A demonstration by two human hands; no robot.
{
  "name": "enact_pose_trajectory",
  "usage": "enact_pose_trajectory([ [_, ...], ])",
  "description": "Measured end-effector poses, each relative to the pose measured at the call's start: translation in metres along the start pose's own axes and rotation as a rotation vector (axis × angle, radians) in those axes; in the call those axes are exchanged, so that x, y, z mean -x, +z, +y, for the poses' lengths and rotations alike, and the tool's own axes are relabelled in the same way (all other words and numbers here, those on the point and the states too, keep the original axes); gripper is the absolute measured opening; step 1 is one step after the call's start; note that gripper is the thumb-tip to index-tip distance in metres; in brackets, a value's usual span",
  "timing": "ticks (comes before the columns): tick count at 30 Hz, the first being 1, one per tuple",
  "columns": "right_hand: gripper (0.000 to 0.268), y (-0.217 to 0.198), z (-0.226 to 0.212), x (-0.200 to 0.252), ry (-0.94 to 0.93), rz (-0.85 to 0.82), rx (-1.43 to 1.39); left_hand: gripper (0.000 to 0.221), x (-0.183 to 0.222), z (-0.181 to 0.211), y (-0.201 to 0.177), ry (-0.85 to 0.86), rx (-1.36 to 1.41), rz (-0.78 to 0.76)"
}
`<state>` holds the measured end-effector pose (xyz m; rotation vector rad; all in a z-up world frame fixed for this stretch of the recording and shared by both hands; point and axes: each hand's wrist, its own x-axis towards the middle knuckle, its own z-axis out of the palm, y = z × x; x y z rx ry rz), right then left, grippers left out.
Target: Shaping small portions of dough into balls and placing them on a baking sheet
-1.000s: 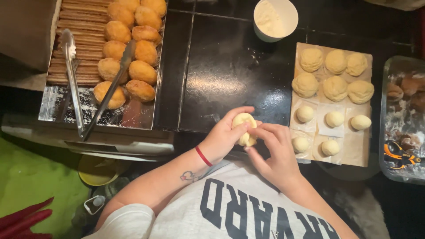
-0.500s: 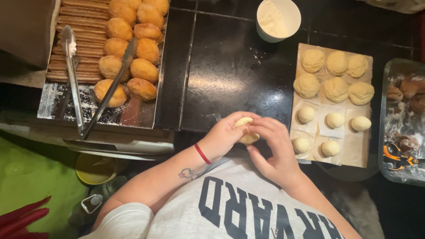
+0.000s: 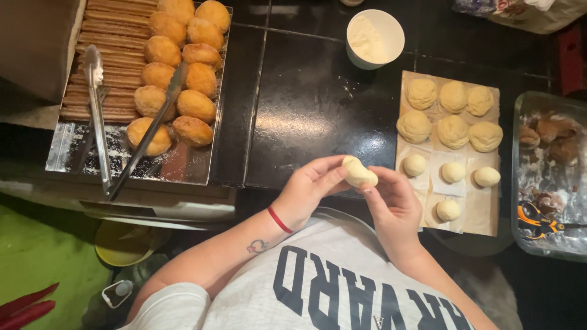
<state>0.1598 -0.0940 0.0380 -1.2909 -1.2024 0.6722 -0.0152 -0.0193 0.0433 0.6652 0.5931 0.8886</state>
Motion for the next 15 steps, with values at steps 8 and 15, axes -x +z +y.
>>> enact_pose_trajectory([
  [8, 0.05, -0.002, -0.02, -0.006, -0.356, -0.09, 0.451, 0.047, -0.013, -0.041, -0.008, 0.082, -0.094, -0.103],
  [15, 0.057, 0.002, -0.04, -0.003, -0.41, -0.248, 0.554, 0.055, 0.011, 0.002, 0.014, 0.002, -0.052, -0.099],
])
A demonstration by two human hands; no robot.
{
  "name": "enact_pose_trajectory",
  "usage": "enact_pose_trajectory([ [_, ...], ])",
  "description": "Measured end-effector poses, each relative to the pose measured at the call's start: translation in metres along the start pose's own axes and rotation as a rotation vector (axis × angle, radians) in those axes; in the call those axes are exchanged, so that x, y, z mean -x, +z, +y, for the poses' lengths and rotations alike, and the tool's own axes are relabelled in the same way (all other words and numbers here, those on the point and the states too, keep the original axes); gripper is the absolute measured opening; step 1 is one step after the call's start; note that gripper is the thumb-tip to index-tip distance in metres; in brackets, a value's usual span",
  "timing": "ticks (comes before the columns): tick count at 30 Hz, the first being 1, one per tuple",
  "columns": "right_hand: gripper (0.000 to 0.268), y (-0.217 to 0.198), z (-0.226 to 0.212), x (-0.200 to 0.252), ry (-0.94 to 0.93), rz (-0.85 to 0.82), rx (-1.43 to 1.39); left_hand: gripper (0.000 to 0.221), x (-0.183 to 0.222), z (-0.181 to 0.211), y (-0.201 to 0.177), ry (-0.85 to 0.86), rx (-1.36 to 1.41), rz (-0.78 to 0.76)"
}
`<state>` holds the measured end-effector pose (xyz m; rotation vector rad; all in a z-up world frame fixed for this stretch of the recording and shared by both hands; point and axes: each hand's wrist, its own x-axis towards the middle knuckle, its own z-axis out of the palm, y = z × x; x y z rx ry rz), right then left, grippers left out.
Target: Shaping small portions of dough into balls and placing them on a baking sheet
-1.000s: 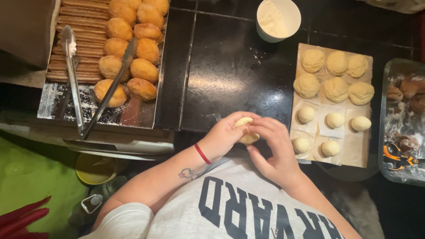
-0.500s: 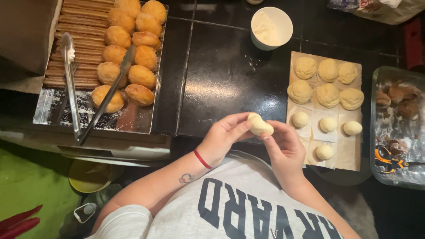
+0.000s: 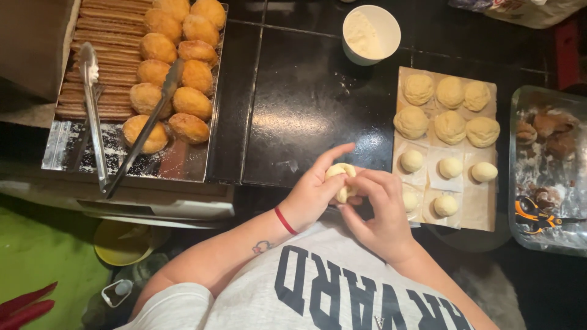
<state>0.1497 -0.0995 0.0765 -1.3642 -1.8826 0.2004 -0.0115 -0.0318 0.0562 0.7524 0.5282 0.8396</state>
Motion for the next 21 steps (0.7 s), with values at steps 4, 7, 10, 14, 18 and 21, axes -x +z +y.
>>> enact_pose_trajectory([
  [4, 0.042, 0.001, 0.009, 0.006, 0.032, 0.052, 0.038, 0.04, -0.013, -0.043, -0.025, -0.092, 0.007, 0.066],
  [7, 0.03, 0.004, 0.016, 0.014, 0.052, 0.057, 0.065, 0.059, -0.014, -0.044, -0.027, -0.023, -0.133, -0.02],
  [10, 0.043, 0.009, 0.017, 0.019, 0.08, 0.093, -0.042, 0.034, -0.011, -0.041, -0.021, 0.066, -0.423, 0.029],
  [14, 0.057, 0.004, 0.002, 0.011, -0.018, 0.074, -0.142, 0.02, -0.008, -0.039, -0.016, 0.115, -0.373, 0.09],
  [18, 0.038, 0.004, -0.008, 0.003, -0.068, 0.057, -0.186, 0.041, 0.006, -0.008, -0.003, 0.053, -0.443, 0.119],
  [21, 0.028, 0.003, 0.007, 0.018, 0.156, 0.096, -0.337, 0.078, 0.005, -0.01, -0.01, -0.211, -0.042, -0.022],
])
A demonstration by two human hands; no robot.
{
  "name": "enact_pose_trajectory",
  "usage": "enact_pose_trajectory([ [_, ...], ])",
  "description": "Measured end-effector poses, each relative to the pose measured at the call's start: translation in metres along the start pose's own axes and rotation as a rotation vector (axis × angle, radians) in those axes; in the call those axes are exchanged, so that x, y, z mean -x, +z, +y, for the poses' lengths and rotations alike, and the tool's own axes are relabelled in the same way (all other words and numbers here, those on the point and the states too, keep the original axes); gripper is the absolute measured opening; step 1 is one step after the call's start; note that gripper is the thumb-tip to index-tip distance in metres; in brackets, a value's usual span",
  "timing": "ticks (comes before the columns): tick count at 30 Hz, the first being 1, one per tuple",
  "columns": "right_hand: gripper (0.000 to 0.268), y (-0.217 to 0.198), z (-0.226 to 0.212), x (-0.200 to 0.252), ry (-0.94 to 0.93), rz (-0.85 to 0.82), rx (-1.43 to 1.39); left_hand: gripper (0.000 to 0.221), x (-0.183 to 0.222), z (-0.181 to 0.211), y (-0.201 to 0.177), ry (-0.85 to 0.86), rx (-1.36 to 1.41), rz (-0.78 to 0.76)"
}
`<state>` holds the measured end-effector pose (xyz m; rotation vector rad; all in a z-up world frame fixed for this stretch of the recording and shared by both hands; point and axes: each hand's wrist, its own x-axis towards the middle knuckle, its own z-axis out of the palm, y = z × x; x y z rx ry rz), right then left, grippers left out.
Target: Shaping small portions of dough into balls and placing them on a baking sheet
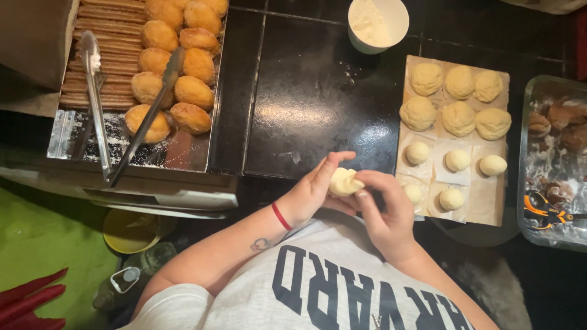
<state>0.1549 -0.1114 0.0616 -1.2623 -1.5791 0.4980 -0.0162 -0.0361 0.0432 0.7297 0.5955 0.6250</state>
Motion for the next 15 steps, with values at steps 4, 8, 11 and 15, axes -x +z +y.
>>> enact_pose_trajectory([
  [4, 0.025, 0.005, 0.011, 0.012, 0.163, 0.111, -0.11, 0.064, -0.006, -0.02, -0.015, 0.024, 0.042, -0.015],
  [8, 0.023, 0.007, 0.013, 0.012, 0.211, 0.195, -0.162, 0.049, 0.0, -0.012, -0.006, 0.102, 0.09, 0.155],
  [11, 0.018, 0.007, -0.002, 0.001, 0.16, 0.149, -0.078, 0.053, -0.004, -0.018, -0.003, 0.165, 0.075, 0.155],
  [15, 0.016, 0.008, 0.0, 0.001, 0.044, 0.082, 0.144, 0.056, -0.011, -0.037, -0.004, 0.221, 0.033, 0.139],
])
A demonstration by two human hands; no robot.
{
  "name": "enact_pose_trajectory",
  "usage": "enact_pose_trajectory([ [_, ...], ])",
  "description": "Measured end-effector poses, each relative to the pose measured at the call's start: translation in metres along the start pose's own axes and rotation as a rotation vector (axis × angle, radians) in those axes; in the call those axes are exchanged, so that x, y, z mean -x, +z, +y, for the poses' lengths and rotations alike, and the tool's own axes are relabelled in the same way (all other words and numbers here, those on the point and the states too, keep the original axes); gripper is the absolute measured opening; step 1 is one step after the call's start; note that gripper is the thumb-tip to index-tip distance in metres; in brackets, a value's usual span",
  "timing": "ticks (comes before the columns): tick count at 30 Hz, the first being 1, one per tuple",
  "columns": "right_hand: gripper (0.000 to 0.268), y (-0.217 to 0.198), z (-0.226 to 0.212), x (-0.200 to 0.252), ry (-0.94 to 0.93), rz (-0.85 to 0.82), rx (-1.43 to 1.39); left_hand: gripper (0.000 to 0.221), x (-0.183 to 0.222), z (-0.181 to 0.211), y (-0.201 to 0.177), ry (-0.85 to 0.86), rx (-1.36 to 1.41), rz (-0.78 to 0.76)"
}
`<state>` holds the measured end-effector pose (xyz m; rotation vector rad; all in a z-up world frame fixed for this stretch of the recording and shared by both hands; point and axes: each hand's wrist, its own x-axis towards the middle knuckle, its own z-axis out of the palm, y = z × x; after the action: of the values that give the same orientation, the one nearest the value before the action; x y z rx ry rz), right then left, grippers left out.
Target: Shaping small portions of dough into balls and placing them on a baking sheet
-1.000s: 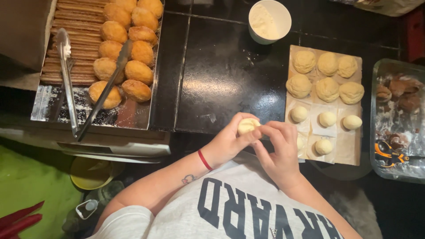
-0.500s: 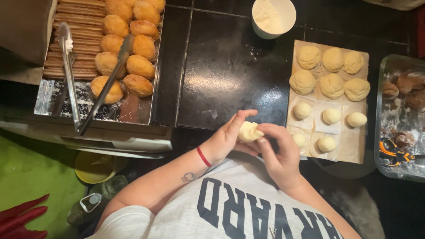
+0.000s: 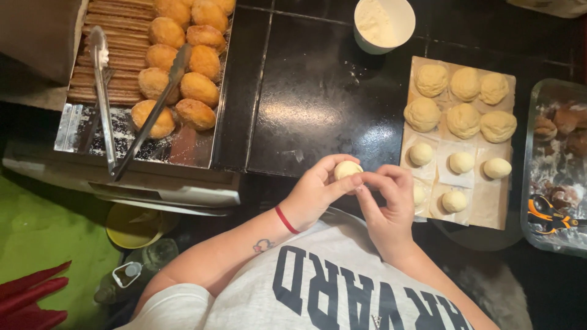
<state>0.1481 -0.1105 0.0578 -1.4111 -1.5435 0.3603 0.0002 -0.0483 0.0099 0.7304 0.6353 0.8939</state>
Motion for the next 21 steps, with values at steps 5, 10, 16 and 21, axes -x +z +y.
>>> enact_pose_trajectory([
  [5, 0.053, -0.001, 0.002, 0.0, -0.1, -0.049, 0.002, 0.035, -0.007, -0.014, -0.01, 0.042, -0.004, 0.026],
  [10, 0.047, -0.002, -0.003, -0.004, -0.182, -0.171, 0.04, 0.033, 0.0, 0.01, 0.004, -0.017, 0.014, 0.057],
  [16, 0.029, -0.005, 0.004, -0.007, -0.127, -0.137, 0.093, 0.056, -0.002, -0.008, -0.008, -0.189, 0.043, -0.05],
  [21, 0.04, 0.002, 0.009, -0.006, -0.152, -0.101, 0.05, 0.034, -0.016, -0.031, -0.013, -0.109, -0.087, -0.023],
])
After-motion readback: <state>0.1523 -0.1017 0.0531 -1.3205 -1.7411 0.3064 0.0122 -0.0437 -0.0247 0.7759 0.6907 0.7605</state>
